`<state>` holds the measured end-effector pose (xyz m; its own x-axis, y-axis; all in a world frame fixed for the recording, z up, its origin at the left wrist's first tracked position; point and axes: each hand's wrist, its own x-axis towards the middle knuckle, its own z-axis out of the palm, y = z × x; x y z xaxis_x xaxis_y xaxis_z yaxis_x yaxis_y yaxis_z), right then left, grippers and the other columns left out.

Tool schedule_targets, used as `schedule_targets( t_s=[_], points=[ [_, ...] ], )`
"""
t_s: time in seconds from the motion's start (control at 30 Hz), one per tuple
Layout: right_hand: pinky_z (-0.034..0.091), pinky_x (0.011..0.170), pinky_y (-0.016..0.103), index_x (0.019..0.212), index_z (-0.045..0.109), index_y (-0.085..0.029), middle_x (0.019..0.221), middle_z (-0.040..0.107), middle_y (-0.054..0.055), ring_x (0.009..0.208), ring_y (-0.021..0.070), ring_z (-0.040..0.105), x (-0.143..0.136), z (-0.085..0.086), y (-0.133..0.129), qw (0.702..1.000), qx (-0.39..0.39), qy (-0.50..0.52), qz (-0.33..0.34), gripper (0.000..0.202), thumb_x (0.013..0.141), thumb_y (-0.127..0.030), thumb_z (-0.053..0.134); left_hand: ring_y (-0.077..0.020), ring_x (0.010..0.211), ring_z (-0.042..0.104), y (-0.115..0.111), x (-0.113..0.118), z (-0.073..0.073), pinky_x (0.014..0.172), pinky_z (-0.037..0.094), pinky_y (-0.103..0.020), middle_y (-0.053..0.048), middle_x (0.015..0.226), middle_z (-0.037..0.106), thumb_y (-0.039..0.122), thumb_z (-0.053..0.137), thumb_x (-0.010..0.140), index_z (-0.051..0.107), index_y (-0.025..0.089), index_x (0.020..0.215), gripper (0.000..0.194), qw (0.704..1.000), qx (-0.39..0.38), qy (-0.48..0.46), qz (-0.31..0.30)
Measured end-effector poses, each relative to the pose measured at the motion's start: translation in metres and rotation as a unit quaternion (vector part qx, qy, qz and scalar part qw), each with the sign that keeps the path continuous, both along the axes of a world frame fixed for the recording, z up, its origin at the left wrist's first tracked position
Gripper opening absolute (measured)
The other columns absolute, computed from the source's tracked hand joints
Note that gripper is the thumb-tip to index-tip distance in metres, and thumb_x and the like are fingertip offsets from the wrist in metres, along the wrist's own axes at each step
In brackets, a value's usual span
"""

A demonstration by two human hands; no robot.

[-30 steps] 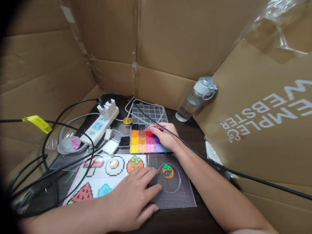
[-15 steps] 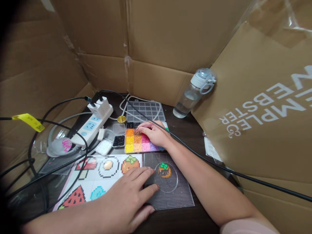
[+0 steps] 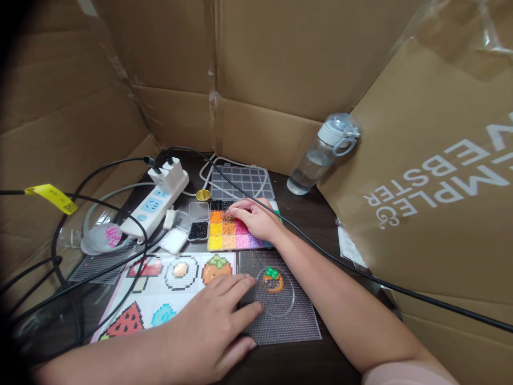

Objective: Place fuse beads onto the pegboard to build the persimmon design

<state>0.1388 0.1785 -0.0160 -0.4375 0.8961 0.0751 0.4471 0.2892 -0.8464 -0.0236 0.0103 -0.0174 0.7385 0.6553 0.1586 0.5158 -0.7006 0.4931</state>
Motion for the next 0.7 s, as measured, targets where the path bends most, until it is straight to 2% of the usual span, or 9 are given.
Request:
schedule_targets(
  t_s=[0.2, 0.37, 0.57, 0.7],
  points=[
    [0.050, 0.098, 0.039, 0.087, 0.077, -0.026, 0.099, 0.077, 0.002, 0.099, 0.0212, 0.070, 0.000, 0.001, 0.001, 1.000, -0.008, -0.012, 0.003, 0.025, 0.089, -0.042, 0.057, -0.0319, 0.123, 0.048, 0.000, 0.000, 0.000, 0.108, 0.035, -0.051, -0.013, 0.139, 0.048, 0.044, 0.055, 0.093, 0.058, 0.021, 0.124, 0.038, 1.000, 0.000, 0.004, 0.002],
    [0.051, 0.095, 0.037, 0.085, 0.077, -0.027, 0.096, 0.077, 0.000, 0.098, 0.0207, 0.071, 0.000, 0.000, 0.001, 1.000, -0.001, -0.013, 0.005, 0.024, 0.089, -0.040, 0.057, -0.0314, 0.125, 0.047, 0.000, 0.000, 0.000, 0.109, 0.034, -0.051, -0.013, 0.140, 0.048, 0.044, 0.055, 0.094, 0.057, 0.022, 0.125, 0.038, 1.000, 0.000, 0.005, 0.001],
    [0.051, 0.090, 0.032, 0.079, 0.077, -0.026, 0.094, 0.077, 0.000, 0.092, 0.0187, 0.071, -0.003, 0.009, -0.002, 1.000, 0.009, -0.025, 0.001, 0.024, 0.088, -0.036, 0.056, -0.0319, 0.123, 0.048, -0.002, 0.000, -0.001, 0.108, 0.035, -0.051, -0.013, 0.139, 0.048, 0.044, 0.054, 0.094, 0.057, 0.022, 0.124, 0.038, 1.000, 0.008, 0.003, 0.003],
    [0.050, 0.092, 0.033, 0.079, 0.077, -0.026, 0.093, 0.077, -0.001, 0.093, 0.0196, 0.071, -0.003, 0.013, -0.004, 0.998, 0.044, -0.045, -0.027, 0.023, 0.087, -0.034, 0.058, -0.0323, 0.124, 0.048, 0.000, 0.000, -0.001, 0.108, 0.036, -0.052, -0.014, 0.140, 0.048, 0.044, 0.054, 0.094, 0.057, 0.021, 0.124, 0.038, 1.000, 0.009, 0.005, 0.004]
  ],
)
